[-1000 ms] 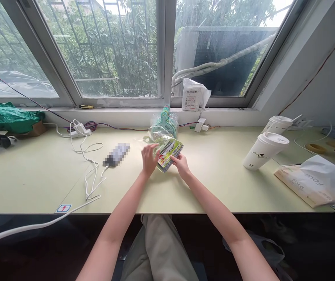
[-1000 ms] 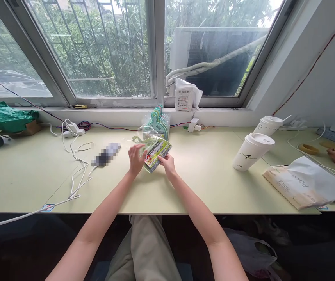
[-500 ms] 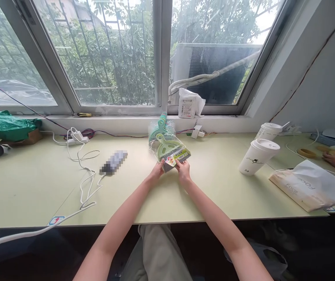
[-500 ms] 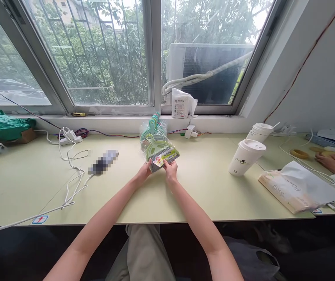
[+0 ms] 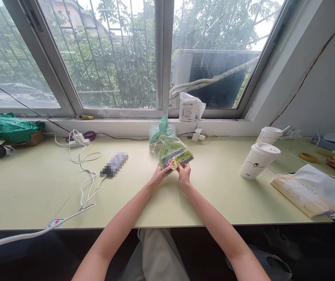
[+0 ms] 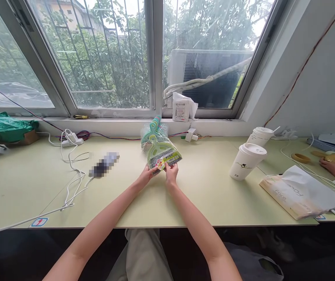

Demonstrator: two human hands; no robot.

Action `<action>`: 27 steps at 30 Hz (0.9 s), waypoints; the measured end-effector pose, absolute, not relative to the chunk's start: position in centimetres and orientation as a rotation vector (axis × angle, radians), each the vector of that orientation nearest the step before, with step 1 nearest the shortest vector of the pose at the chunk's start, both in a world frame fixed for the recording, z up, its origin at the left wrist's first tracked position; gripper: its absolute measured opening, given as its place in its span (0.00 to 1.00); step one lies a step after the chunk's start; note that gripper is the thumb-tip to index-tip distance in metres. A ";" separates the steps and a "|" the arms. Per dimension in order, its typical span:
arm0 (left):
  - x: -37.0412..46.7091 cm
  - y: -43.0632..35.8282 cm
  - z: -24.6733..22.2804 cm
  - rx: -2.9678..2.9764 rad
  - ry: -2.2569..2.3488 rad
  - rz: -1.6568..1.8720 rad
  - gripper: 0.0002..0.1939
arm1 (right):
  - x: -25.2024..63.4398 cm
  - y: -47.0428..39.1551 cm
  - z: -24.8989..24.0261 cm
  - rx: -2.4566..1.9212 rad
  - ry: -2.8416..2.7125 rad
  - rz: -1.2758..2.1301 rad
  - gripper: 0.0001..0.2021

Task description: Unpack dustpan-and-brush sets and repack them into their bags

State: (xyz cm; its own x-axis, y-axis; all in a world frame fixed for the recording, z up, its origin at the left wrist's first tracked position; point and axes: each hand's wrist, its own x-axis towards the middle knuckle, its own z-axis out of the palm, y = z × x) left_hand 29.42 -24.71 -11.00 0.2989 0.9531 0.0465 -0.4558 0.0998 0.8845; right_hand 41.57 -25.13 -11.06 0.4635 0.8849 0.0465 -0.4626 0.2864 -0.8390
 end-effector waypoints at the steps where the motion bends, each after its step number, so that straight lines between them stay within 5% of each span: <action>1: 29.4 -24.8 -10.9 0.965 0.657 1.166 0.37 | 41.6 -25.1 -11.0 -0.874 -0.587 0.967 0.23; 6: 29.1 -24.6 -11.1 1.016 0.823 1.367 0.36 | 41.0 -25.5 -10.9 -0.888 -0.676 0.966 0.24; 12: 29.4 -23.4 -12.3 0.941 0.818 1.487 0.24 | 40.7 -25.6 -11.0 -0.887 -0.684 0.973 0.24; 21: 29.6 -24.2 -11.8 1.046 0.803 1.364 0.33 | 41.1 -25.3 -11.3 -0.877 -0.636 0.957 0.25; 27: 29.4 -23.8 -12.2 1.026 0.900 1.459 0.28 | 40.7 -25.4 -10.9 -0.873 -0.654 0.985 0.24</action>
State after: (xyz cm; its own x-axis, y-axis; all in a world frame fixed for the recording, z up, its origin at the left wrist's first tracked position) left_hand 29.38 -23.77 -12.15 -0.0412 0.9919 0.1202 -0.3378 -0.1270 0.9326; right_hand 40.71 -25.42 -10.94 0.4181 0.9044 0.0852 -0.4290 0.2792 -0.8591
